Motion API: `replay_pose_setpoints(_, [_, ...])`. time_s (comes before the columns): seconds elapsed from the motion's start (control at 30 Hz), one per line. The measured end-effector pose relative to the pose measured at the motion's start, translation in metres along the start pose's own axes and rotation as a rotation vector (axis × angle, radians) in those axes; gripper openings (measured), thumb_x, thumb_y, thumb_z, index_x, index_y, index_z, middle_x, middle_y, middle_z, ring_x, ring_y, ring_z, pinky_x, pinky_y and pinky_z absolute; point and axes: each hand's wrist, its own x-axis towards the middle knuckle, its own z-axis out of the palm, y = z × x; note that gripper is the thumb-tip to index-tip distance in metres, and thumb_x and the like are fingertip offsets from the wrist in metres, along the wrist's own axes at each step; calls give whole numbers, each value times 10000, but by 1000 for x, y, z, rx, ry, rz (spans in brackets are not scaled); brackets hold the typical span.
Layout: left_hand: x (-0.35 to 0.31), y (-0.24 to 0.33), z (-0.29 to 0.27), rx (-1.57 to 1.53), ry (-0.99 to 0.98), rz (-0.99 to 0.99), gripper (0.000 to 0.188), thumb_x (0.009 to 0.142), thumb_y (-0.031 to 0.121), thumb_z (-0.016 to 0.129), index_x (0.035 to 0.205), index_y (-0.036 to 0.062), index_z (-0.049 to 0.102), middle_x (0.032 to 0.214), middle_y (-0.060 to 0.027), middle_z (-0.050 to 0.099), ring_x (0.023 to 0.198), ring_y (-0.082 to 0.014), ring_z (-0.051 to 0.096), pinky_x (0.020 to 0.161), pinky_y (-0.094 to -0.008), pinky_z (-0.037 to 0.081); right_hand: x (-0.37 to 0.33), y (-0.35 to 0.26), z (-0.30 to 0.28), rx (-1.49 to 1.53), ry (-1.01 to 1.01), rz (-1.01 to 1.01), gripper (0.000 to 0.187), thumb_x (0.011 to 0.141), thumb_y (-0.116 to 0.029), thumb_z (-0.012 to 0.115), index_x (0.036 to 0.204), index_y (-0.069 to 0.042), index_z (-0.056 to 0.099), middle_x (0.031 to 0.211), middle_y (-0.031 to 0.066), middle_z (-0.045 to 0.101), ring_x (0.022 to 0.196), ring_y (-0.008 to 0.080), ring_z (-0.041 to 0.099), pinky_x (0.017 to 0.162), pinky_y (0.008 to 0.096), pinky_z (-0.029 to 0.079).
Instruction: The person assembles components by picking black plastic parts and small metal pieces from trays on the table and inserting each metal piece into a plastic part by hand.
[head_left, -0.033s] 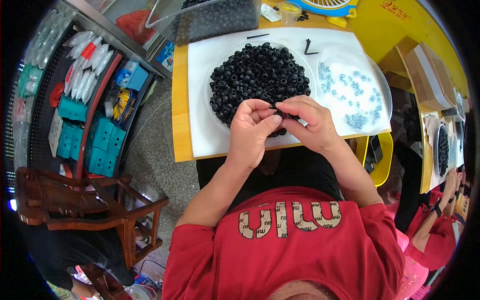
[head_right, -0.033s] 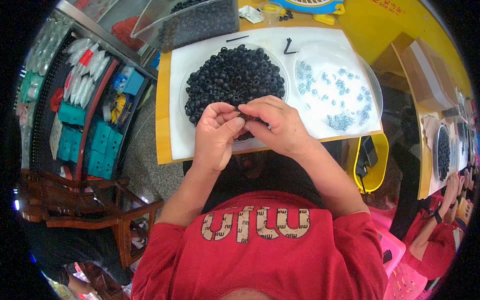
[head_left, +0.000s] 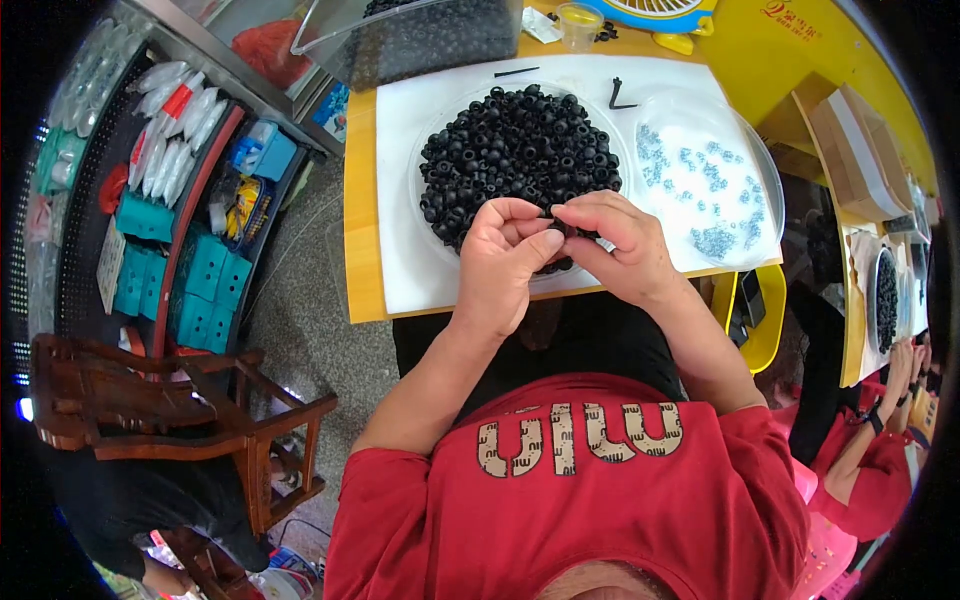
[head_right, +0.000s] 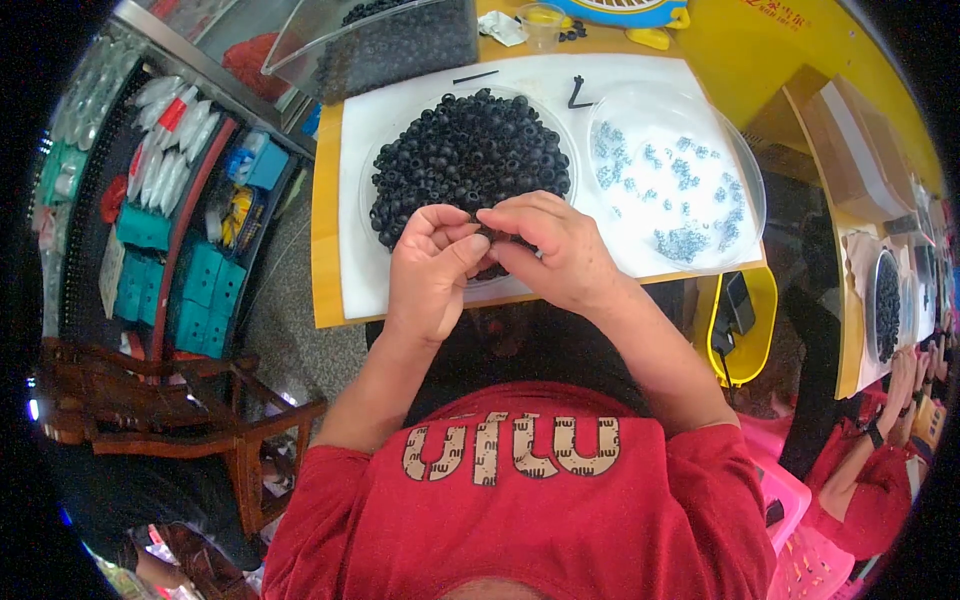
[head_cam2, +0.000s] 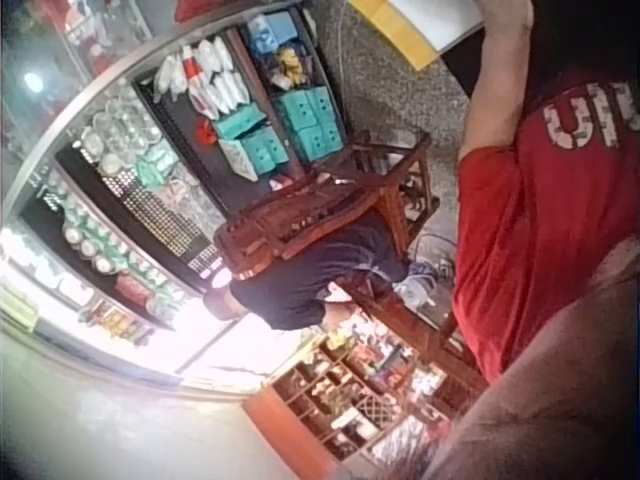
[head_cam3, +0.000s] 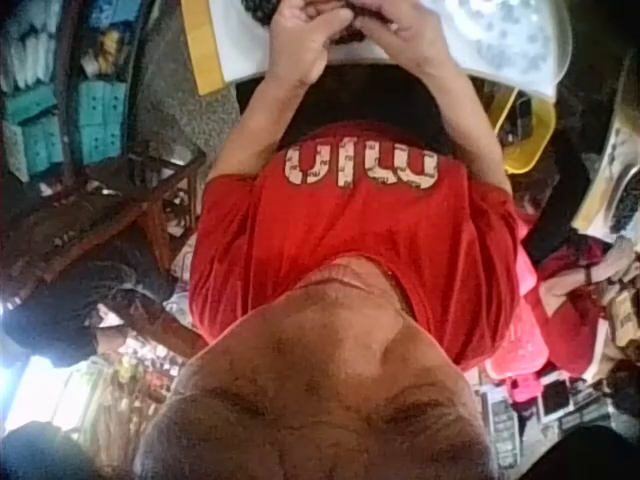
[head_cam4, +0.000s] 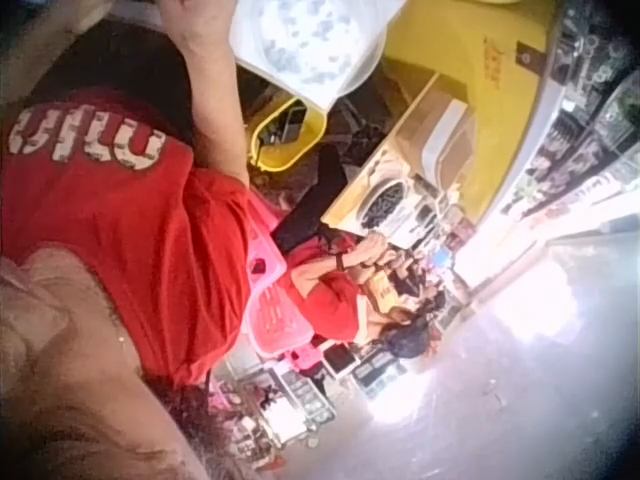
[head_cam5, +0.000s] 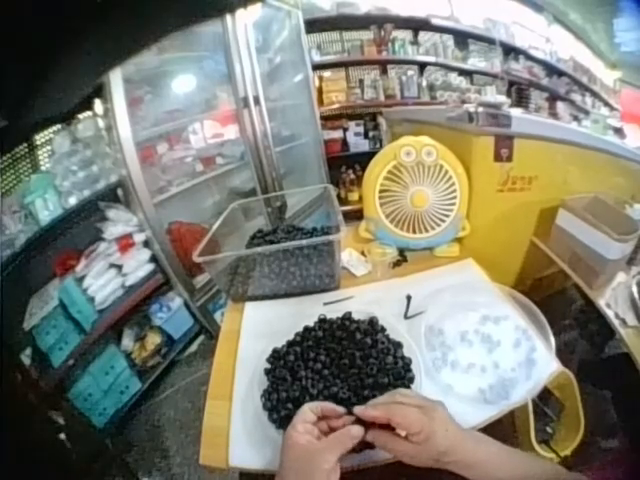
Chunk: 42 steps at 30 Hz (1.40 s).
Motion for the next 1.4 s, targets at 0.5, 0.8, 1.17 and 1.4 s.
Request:
replay_pose_setpoints(0.5, [2, 3, 2, 21, 45, -18, 237, 754, -55, 533, 945, 5, 405, 864, -104, 537, 731, -156, 565, 684, -264, 488, -1, -1, 8, 69, 91, 122, 205, 646, -39, 615, 847, -29, 573, 814, 99, 585, 765, 256, 567, 654, 319, 466])
replay_pose_setpoints(0.8, [5, 5, 8, 219, 32, 76, 224, 751, -28, 531, 956, 28, 462, 815, -81, 546, 738, -162, 557, 674, -272, 475, -6, -2, -13, 40, -4, 70, 243, 677, -106, 637, 898, -37, 564, 882, 122, 569, 830, 282, 551, 749, 341, 443])
replay_pose_setpoints(1.17, [110, 122, 33, 411, -2, 366, 174, 790, 98, 537, 942, 15, 520, 862, -61, 565, 779, -142, 539, 685, -288, 451, -36, 43, -128, 229, 546, 586, 139, 765, -40, 556, 893, 10, 581, 820, 32, 595, 754, 83, 543, 678, 210, 441])
replay_pose_setpoints(1.4, [35, 44, 14, 653, -5, 147, 129, 809, 47, 483, 919, 2, 535, 870, -78, 576, 744, -125, 555, 623, -240, 473, -38, 56, -123, -460, 21, 509, 132, 729, -68, 508, 820, -17, 588, 800, 173, 575, 756, 332, 551, 699, 355, 441])
